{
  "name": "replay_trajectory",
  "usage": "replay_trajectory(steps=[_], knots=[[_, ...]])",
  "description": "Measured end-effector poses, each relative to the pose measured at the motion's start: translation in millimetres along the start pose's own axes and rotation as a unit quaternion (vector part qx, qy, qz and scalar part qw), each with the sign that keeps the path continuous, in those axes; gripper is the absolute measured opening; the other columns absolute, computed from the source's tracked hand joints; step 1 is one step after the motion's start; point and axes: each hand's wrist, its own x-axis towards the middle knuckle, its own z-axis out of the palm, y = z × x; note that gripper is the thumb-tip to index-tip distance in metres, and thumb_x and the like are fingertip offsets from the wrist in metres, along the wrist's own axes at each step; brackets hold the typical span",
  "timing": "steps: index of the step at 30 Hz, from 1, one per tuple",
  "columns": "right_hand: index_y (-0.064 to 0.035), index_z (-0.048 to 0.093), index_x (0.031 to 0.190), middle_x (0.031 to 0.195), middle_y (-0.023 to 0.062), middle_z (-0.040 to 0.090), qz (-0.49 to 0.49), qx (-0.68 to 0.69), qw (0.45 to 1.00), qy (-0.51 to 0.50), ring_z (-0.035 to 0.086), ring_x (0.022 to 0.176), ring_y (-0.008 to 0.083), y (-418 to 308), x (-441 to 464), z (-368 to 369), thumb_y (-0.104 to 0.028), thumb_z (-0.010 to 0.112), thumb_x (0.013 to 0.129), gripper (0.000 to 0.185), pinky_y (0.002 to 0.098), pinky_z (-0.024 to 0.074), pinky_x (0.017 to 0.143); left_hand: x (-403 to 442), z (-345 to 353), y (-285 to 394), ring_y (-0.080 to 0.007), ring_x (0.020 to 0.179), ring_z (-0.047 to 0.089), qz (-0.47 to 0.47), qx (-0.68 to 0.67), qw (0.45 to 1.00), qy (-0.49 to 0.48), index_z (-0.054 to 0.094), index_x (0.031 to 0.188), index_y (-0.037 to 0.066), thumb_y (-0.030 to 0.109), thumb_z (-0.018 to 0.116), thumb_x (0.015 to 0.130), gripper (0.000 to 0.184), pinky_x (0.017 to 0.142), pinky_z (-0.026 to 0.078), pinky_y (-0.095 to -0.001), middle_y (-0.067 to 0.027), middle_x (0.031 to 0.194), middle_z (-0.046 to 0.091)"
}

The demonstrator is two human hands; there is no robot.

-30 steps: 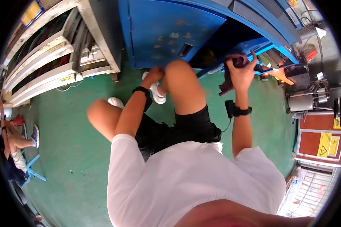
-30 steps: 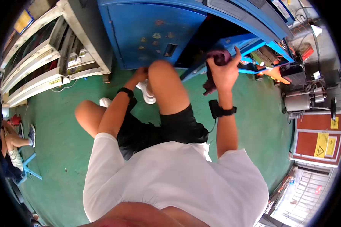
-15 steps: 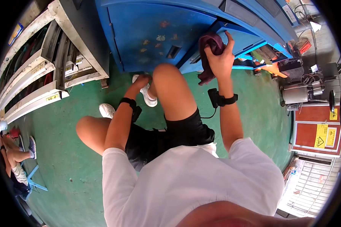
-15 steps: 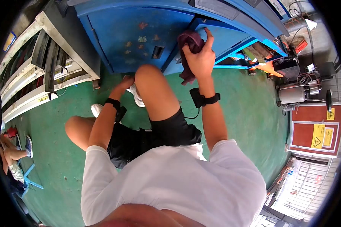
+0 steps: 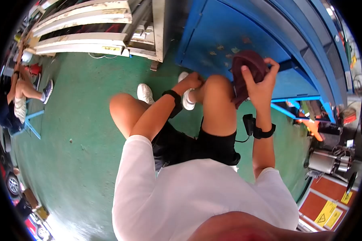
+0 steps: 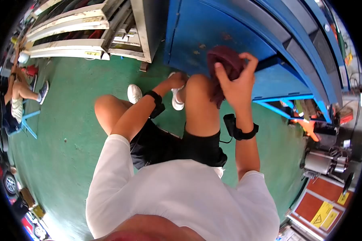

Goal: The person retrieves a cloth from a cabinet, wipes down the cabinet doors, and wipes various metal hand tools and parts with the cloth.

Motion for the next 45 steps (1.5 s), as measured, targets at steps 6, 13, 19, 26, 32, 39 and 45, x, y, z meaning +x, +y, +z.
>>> replay_trajectory(steps=[6, 13, 19, 26, 32, 39, 45], knots=[[-0.0048, 0.058, 0.114, 0.108, 0.0155, 0.065, -0.219, 0.017, 0.953, -0.208, 0.065, 0.095, 0.0364, -66.7, 55.4, 71.5, -0.019, 0.074, 0.082, 0.039, 0.0374, 0.0525, 0.082, -73.8, -73.0, 38.1, -0.0333, 0.097, 0.067, -0.200, -0.017, 0.980, -0.008, 0.071, 0.097, -0.006, 0.009, 0.057, 0.080, 0.027, 0.084, 0.051, -0.0405, -0.0224, 0.098, 0.071], [-0.0145, 0.066, 0.110, 0.105, 0.0051, 0.064, -0.498, 0.044, 0.850, -0.168, 0.062, 0.091, 0.0281, -123.9, 70.6, 219.7, -0.010, 0.071, 0.074, 0.036, 0.0394, 0.0528, 0.078, -137.7, -116.3, 47.4, -0.0215, 0.112, 0.058, -0.245, -0.446, 0.857, 0.082, 0.063, 0.116, 0.003, 0.021, 0.057, 0.092, 0.031, 0.095, 0.043, -0.0326, -0.0073, 0.114, 0.064], [-0.0062, 0.060, 0.105, 0.081, 0.0047, 0.060, -0.595, 0.038, 0.797, -0.096, 0.059, 0.069, 0.0177, -154.7, 68.3, 286.2, -0.013, 0.064, 0.086, 0.020, 0.0315, 0.0478, 0.060, -117.9, -86.9, 40.3, -0.0271, 0.139, 0.034, -0.265, -0.503, 0.820, 0.064, 0.031, 0.147, -0.001, 0.057, 0.037, 0.098, 0.076, 0.116, 0.022, -0.0367, -0.0165, 0.152, 0.035], [-0.0038, 0.060, 0.115, 0.090, 0.0174, 0.065, -0.462, -0.128, 0.825, -0.300, 0.066, 0.079, 0.0362, -134.4, 58.4, 239.7, -0.003, 0.064, 0.075, 0.040, 0.0438, 0.0541, 0.066, -168.1, -220.4, 148.6, -0.0247, 0.120, 0.055, -0.208, -0.442, 0.870, -0.060, 0.048, 0.136, -0.001, 0.050, 0.050, 0.097, 0.064, 0.102, 0.041, -0.0361, -0.0163, 0.141, 0.049], [0.0014, 0.057, 0.109, 0.076, 0.0250, 0.065, -0.377, -0.145, 0.835, -0.373, 0.065, 0.072, 0.0413, -158.9, 65.3, 205.7, -0.009, 0.067, 0.073, 0.039, 0.0489, 0.0530, 0.066, -254.7, -290.1, 189.5, -0.0212, 0.105, 0.061, -0.005, -0.253, 0.961, 0.109, 0.051, 0.131, 0.002, 0.026, 0.070, 0.090, 0.052, 0.094, 0.045, -0.0360, -0.0118, 0.121, 0.060], [-0.0011, 0.058, 0.109, 0.088, 0.0216, 0.069, -0.287, 0.218, 0.876, -0.320, 0.068, 0.078, 0.0361, -149.5, 54.9, 255.5, -0.032, 0.069, 0.087, 0.040, 0.0407, 0.0512, 0.067, -209.4, -308.4, 234.8, -0.0352, 0.123, 0.041, 0.073, 0.306, 0.818, 0.482, 0.034, 0.147, 0.012, 0.003, 0.080, 0.069, 0.091, 0.104, 0.040, -0.0421, -0.0185, 0.128, 0.047], [-0.0012, 0.065, 0.106, 0.099, 0.0110, 0.071, -0.292, 0.213, 0.616, -0.700, 0.067, 0.092, 0.0229, -76.7, 37.0, 171.2, -0.028, 0.060, 0.096, 0.029, 0.0349, 0.0513, 0.085, -191.0, -335.4, 162.8, -0.0412, 0.119, 0.047, 0.045, 0.301, 0.816, 0.491, 0.050, 0.135, 0.009, 0.006, 0.057, 0.082, 0.054, 0.104, 0.038, -0.0449, -0.0242, 0.126, 0.053]])
